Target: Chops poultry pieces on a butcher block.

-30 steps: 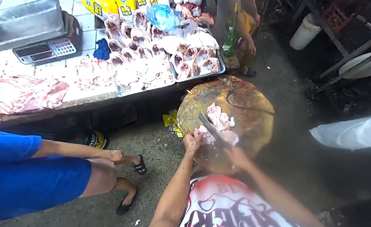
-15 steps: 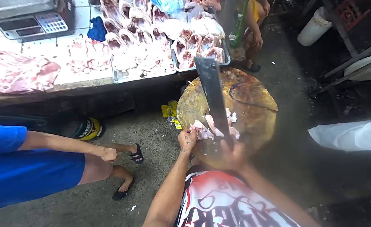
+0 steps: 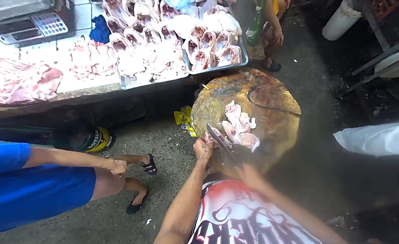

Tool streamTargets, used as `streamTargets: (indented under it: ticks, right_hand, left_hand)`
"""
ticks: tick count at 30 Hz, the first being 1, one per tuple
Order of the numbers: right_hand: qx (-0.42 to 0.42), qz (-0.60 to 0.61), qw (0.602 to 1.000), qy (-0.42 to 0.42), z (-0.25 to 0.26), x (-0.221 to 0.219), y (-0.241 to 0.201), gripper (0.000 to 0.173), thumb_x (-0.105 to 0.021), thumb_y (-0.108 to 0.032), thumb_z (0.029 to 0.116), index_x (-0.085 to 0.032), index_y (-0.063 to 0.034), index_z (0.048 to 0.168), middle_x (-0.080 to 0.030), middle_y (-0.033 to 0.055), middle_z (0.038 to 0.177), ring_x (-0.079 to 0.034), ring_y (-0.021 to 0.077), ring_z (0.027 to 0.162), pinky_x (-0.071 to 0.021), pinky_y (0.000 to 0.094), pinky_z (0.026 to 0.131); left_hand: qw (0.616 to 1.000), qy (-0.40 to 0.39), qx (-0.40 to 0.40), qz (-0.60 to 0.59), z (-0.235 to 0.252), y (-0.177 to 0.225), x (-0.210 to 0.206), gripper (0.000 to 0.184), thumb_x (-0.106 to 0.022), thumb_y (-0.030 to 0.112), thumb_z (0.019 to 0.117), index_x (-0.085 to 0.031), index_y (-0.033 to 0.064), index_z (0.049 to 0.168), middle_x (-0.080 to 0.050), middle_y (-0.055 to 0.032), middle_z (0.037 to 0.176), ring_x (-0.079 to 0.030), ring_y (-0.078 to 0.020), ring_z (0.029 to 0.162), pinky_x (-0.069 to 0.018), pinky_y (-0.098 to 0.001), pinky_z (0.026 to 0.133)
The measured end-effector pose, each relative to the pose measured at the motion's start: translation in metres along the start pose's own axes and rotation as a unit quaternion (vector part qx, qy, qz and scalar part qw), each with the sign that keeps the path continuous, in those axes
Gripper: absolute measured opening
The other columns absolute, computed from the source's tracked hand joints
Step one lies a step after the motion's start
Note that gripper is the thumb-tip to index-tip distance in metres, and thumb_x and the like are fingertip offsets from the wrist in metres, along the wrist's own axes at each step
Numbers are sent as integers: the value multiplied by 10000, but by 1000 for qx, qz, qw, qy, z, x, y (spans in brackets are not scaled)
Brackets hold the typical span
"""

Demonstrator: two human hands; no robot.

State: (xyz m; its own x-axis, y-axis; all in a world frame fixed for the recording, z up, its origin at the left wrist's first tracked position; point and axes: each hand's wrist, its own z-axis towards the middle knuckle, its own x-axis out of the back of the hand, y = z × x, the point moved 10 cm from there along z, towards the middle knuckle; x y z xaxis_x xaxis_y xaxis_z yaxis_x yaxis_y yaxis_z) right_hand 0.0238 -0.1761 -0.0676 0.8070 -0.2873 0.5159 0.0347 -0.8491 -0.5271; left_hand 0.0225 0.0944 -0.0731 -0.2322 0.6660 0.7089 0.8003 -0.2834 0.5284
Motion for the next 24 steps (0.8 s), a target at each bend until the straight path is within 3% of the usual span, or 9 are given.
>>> streamTargets:
  ticks: [5, 8, 11, 15, 18, 20, 22, 23, 24]
  right_hand:
    - [0, 57, 998, -9, -29, 5, 38, 521, -467, -528, 1052, -656, -43, 1041, -648, 125, 857, -659, 269, 827, -543, 492, 792]
    - [-16, 69, 997, 34, -28, 15, 37, 528, -466, -528, 1054, -659, -38, 1083, -667, 131, 878, -676, 272, 858, -548, 497, 817]
    - [-3, 75, 993, 94, -25, 27, 16, 529, -477, -528, 1052, -663, -35, 1085, -662, 113, 822, -675, 259, 805, -554, 478, 782]
    - [129, 105, 967, 192, -45, 52, -34, 513, -515, -500, 1035, -681, -15, 1032, -611, 57, 676, -627, 183, 638, -540, 411, 637]
    - [294, 154, 891, 308, -82, 76, -78, 422, -583, -383, 1022, -706, 21, 1019, -658, 19, 671, -635, 55, 602, -561, 266, 587]
    - [348, 148, 866, 328, -84, 73, -84, 383, -584, -356, 1019, -678, 14, 986, -651, 11, 670, -628, 27, 597, -564, 224, 576]
    - [255, 59, 929, 263, -54, 43, -57, 436, -567, -405, 1019, -700, 10, 1004, -678, 63, 687, -681, 144, 624, -589, 343, 605]
    - [151, 5, 976, 159, -32, 21, -35, 494, -511, -465, 1042, -688, -5, 1074, -703, 116, 785, -716, 241, 755, -595, 452, 721]
    - [65, -29, 995, 63, -16, 4, -16, 528, -461, -501, 1058, -666, -21, 1135, -709, 149, 897, -714, 298, 893, -573, 516, 829]
  left_hand:
    - [997, 34, -33, -63, 6, -8, 21, 391, -748, 282, 919, -676, -2, 1177, -719, -222, 1029, -696, -391, 976, -537, -616, 886]
    - [982, -65, -171, -49, 8, 18, 17, 327, -754, 172, 925, -705, 36, 1218, -734, -184, 1108, -711, -325, 1036, -547, -574, 963]
    - [967, -111, -227, -19, 11, 28, 8, 531, -826, 127, 857, -637, 42, 1346, -708, -176, 1194, -688, -300, 1099, -533, -527, 1017]
    - [973, -38, -209, -86, -6, 8, 17, 498, -853, 64, 808, -635, 21, 1254, -647, -195, 1227, -694, -295, 1004, -598, -495, 886]
    - [975, 2, -197, -107, -15, -10, 13, 375, -817, 79, 854, -655, 7, 1184, -662, -183, 1173, -706, -261, 946, -610, -455, 855]
    - [974, 27, -197, -109, -15, -16, 11, 331, -805, 91, 873, -664, -2, 1158, -686, -176, 1111, -713, -247, 913, -611, -439, 847]
    - [976, 39, -191, -98, -13, -18, 11, 313, -788, 101, 891, -660, -8, 1155, -692, -178, 1079, -708, -257, 904, -603, -445, 843]
    - [978, 43, -185, -86, -13, -17, 12, 309, -782, 115, 899, -662, -6, 1156, -695, -178, 1070, -707, -264, 901, -601, -455, 841]
    - [981, 46, -175, -75, -14, -15, 14, 313, -776, 134, 908, -665, -10, 1164, -698, -184, 1078, -707, -275, 912, -598, -468, 852]
